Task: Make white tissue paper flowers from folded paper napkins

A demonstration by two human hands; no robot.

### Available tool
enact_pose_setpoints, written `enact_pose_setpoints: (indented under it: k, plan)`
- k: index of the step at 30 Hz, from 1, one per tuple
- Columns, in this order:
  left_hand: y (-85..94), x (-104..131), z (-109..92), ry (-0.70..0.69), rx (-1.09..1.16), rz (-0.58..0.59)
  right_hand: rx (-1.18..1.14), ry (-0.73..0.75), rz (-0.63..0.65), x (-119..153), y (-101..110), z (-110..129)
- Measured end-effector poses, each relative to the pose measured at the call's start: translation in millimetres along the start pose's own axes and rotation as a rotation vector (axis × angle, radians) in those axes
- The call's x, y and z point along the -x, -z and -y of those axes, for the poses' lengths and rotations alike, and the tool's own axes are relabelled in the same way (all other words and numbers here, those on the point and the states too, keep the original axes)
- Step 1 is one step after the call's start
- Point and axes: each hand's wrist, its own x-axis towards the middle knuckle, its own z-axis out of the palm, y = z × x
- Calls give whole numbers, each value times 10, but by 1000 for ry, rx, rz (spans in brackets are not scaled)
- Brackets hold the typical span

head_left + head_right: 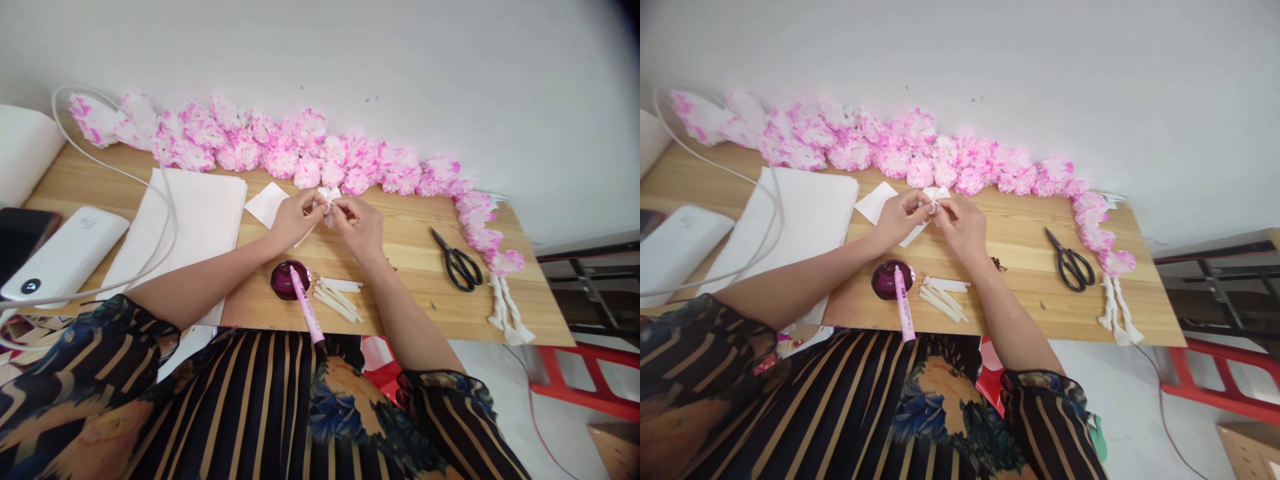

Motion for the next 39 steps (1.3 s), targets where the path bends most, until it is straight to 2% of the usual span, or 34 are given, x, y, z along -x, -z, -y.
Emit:
enact_pose_setpoints:
  k: [3, 7, 10, 12, 16, 21, 24, 28, 32, 35, 39]
  plan:
    - [12, -19, -7, 63, 118, -6, -65, -75, -7, -18, -3, -4]
    - [33, -30, -31, 183, 301, -20, -276, -286, -9, -59, -18, -91]
    - [43, -24, -43, 205, 333, -24, -398, -372, 27, -76, -32, -163]
    - [48, -19, -51, 182, 309, -14, -385, -365, 27, -74, -35, -165]
    - [50, -5, -71, 109, 207, 17, -240, -248, 11, -44, -22, -61]
    - [31, 0, -52, 47, 53, -26, -141, -112, 39, -9, -18, 33]
    - [23, -17, -30, 47, 102, -51, -150, -131, 34, -18, -29, -1]
    - [27, -41, -40, 105, 251, -45, -287, -277, 4, -55, -37, -106]
    - [28, -50, -58, 142, 309, -61, -457, -395, 85, -79, -18, -156]
    - [18, -38, -60, 109, 260, -55, -373, -319, 91, -76, 1, -100]
    - [-3, 4, -61, 22, 140, -42, -154, -192, -17, -54, 6, -17]
